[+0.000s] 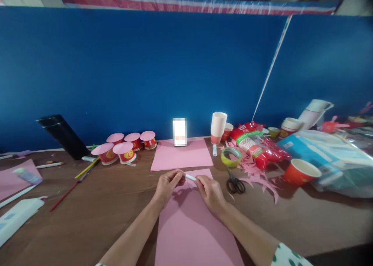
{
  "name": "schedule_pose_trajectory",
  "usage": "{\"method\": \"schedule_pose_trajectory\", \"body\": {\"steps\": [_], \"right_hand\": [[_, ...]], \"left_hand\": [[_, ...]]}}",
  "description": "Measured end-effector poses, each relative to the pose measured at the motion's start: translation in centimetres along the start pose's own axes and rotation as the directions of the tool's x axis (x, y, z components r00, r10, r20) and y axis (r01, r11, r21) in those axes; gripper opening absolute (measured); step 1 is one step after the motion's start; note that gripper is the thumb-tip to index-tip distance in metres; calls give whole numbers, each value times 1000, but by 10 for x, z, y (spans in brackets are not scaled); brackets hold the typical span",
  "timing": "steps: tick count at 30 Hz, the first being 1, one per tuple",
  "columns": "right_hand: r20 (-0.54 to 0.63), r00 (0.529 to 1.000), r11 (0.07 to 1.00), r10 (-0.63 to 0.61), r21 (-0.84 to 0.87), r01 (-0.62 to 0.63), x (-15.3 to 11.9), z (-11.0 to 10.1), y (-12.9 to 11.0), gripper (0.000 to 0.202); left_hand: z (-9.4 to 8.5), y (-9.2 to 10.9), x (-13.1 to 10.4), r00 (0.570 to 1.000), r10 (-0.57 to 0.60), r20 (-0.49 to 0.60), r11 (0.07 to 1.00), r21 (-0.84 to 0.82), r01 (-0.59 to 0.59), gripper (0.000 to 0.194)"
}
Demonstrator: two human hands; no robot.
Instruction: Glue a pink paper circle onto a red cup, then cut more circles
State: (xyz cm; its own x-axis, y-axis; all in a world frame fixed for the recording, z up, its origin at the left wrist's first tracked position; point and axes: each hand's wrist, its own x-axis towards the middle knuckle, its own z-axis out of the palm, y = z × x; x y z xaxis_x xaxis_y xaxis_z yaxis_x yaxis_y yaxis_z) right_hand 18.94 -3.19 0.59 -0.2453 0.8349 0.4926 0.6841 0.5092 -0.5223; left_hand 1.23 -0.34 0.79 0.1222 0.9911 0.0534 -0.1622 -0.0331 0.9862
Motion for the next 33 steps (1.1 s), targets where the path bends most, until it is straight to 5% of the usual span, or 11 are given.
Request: {"method": "schedule_pose_trajectory", "body": {"steps": [6,13,21,26,29,33], "right_hand": [[-34,999,999,-9,-37,7,7,-6,-4,18],[-42,997,974,67,-213,-74,4,-63,20,18],[-141,941,773,309,-539,-335,-51,-122,90,19],[-189,926,703,328,-606,-372,-62,-131,97,21],[-185,953,695,242,-652,-303,-60,-123,83,25],[34,997,778,76,-628,-38,-60,-102,58,23]], "left_hand": [[-6,-6,6,996,7,-93,1000,-14,-8,40],[-11,-3,3,991,12,-132,1000,-26,-15,50],[-3,2,-7,974,206,95,899,375,-227,34],[10,17,-17,921,157,355,758,555,-343,30],[25,32,-32,831,98,547,624,617,-480,35],[52,40,-73,747,-43,663,369,705,-605,46]]}}
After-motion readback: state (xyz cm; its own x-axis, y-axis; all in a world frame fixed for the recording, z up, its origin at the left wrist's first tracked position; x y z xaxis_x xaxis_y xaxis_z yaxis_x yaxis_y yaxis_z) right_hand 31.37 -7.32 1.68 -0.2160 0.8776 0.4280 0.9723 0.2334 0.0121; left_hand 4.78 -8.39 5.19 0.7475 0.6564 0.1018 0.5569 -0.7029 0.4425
